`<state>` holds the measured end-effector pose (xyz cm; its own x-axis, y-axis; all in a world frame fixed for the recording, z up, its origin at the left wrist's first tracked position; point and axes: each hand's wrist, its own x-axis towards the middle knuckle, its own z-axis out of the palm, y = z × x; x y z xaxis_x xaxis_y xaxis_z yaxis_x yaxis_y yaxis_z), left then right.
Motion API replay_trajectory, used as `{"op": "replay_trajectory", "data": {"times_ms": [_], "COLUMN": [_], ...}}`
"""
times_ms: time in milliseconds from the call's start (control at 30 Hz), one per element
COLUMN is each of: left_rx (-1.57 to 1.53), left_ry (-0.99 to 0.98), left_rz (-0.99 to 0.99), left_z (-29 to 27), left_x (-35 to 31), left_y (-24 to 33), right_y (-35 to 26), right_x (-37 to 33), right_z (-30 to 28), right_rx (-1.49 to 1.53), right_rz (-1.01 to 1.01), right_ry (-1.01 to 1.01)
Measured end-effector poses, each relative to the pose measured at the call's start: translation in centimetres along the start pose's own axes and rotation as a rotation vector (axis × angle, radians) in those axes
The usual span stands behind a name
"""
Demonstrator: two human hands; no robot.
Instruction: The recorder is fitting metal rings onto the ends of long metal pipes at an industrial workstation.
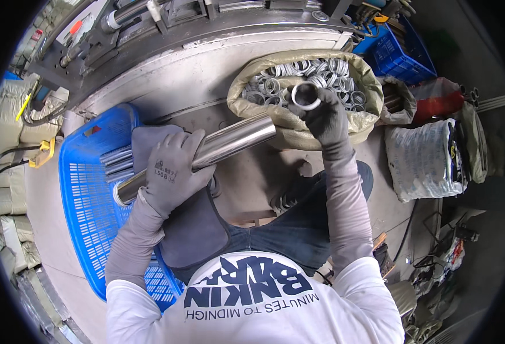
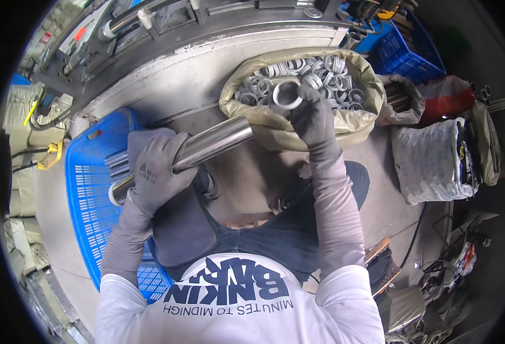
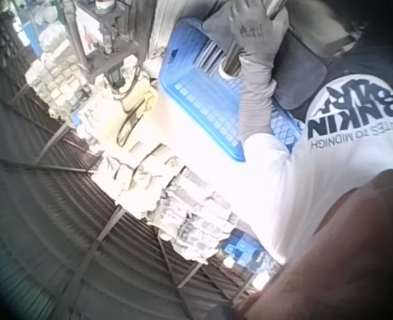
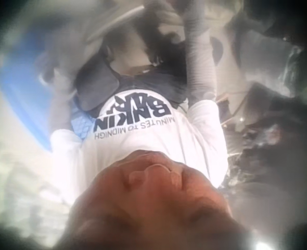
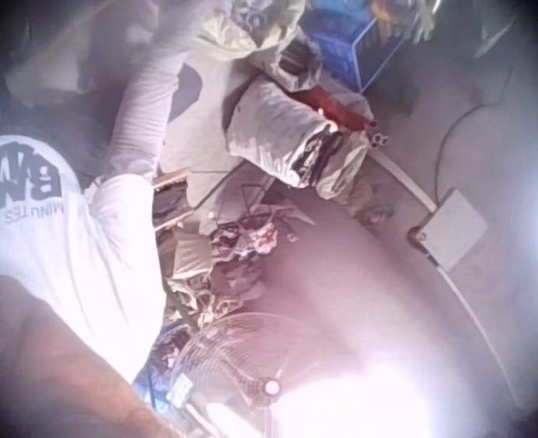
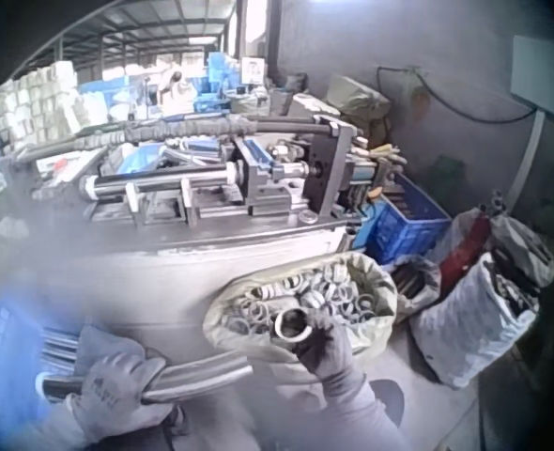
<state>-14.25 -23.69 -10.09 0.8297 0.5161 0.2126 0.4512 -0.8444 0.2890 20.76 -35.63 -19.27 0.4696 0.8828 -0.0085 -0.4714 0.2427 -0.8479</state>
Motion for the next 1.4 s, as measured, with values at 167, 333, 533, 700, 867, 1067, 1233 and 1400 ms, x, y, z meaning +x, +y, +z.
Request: {"op": "replay_trajectory", "data": {"times_ms": [167, 333, 533, 700, 867, 1067, 1233, 1400], "left_rx": [-0.020, -0.040, -0.037, -0.016, -0.017, -0.018, -0.021, -0.003], "left_ry": [0.017, 0.052, 0.059, 0.034, 0.007, 0.050, 0.112, 0.071], "left_rz": [0.002, 0.019, 0.034, 0.043, 0.050, 0.031, 0.037, 0.051], "left_z": [-0.4, -0.6, -0.3, -0.4, -0.2, -0.1, -0.1, 0.0], "left_x": [-0.4, -0.6, -0.9, -0.7, -0.4, -0.1, -0.1, 0.0], "left_y": [-0.1, 0.2, 0.0, 0.3, 0.4, 0.0, -0.2, 0.3], "right_y": [-0.3, 0.1, -0.1, 1.8, 2.5, -0.5, -1.0, 0.8], "right_x": [-3.6, -4.8, -5.2, -4.3, -4.4, -5.7, -6.1, -6.0], "right_z": [3.8, 7.1, 8.5, 7.6, 6.5, 7.2, 7.3, 6.7], "right_rx": [0.094, -0.363, -0.432, -0.164, -0.385, -0.213, -0.334, -0.294], "right_rz": [0.085, -0.035, 0.028, -0.156, -0.137, 0.167, 0.132, 0.147], "right_ry": [-0.072, -0.016, -0.108, 0.192, 0.140, -0.019, -0.055, -0.072]}}
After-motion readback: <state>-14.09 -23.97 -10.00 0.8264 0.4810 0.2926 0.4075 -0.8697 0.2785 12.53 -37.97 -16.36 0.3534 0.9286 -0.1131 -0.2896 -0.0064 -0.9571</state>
